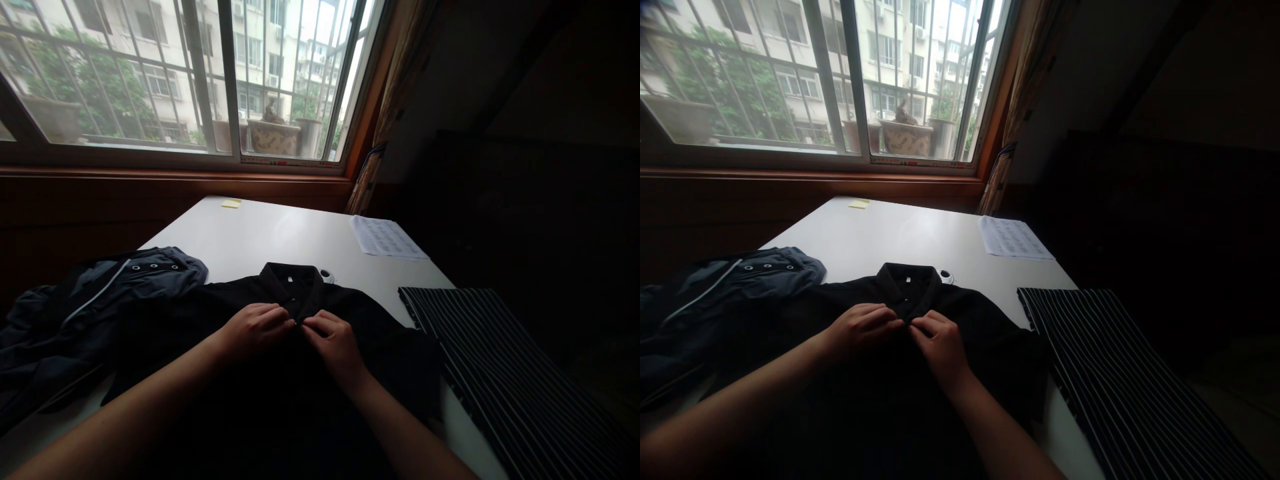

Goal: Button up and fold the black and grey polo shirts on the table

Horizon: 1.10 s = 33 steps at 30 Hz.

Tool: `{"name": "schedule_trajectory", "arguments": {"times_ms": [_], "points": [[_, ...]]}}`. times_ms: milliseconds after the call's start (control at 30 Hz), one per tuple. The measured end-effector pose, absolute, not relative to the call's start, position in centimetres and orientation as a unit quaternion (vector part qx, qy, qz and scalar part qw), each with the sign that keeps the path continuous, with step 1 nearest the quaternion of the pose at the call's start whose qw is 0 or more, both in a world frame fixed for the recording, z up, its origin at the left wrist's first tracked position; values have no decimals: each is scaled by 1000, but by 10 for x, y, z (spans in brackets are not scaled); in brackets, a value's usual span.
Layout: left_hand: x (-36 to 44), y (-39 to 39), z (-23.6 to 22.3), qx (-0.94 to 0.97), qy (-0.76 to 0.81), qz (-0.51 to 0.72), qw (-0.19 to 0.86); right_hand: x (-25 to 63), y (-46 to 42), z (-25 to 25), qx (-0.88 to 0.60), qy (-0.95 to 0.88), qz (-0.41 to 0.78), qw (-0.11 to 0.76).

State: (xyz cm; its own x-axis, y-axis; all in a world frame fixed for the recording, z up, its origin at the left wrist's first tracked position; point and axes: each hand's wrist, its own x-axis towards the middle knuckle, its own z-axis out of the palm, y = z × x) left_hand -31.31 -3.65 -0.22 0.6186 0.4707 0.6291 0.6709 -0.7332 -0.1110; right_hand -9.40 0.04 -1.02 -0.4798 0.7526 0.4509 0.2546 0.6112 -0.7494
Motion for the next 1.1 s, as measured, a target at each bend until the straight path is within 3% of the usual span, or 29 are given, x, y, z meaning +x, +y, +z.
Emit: {"name": "schedule_trajectory", "arguments": {"times_ms": [267, 500, 1100], "points": [[-318, -34, -13, -898, -335, -268, 98, -94, 4, -13, -326, -788, 362, 377], [-316, -29, -17, -861, -368, -351, -13, -94, 3, -13, -338, -781, 382, 361], [-322, -24, -27, -836, -406, -346, -133, -92, 3, -11, -333, -799, 386, 320]]}}
